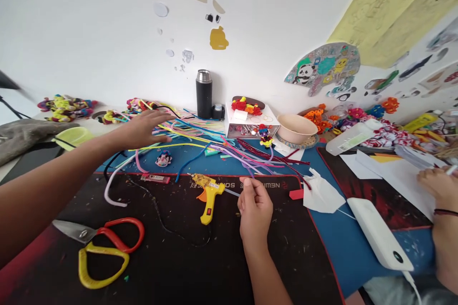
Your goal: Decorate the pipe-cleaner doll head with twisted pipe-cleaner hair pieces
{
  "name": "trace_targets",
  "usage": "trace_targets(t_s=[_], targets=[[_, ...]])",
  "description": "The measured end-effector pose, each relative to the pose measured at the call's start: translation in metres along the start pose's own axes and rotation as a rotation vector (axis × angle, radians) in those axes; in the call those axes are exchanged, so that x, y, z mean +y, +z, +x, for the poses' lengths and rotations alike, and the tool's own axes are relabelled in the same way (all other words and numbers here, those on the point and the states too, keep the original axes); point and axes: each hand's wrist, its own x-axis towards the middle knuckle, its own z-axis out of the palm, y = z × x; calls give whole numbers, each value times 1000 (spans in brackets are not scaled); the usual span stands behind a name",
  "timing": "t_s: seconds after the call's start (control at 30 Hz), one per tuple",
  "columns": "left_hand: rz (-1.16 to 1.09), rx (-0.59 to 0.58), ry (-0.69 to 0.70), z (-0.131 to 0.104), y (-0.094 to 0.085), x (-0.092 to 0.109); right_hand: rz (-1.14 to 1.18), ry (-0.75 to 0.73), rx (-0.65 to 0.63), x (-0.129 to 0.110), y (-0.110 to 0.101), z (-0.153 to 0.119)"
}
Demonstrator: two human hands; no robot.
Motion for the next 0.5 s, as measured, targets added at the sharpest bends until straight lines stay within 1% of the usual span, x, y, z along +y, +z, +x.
trace_targets(t_s=[0.07,0.13,0.2,0.23,0.3,0.37,0.43,0.5], targets=[[72,-151,29,20,17,-12,5,37,-6,-1,-1,0],[91,-250,25,36,30,-28,2,80,-21,0,-3,0],[96,-271,4,48,37,-43,-10,124,-43,-1,-3,0],[105,-249,-16,53,38,-49,-16,145,-57,-1,-2,0],[117,-234,-39,61,35,-58,-21,184,-91,-3,-1,-2],[122,-233,-50,67,26,-62,-22,211,-111,-5,0,-3],[123,-227,-55,72,12,-63,-25,233,-125,-6,-1,-4],[100,-204,-59,77,-6,-62,-31,254,-133,-6,-3,-6]])
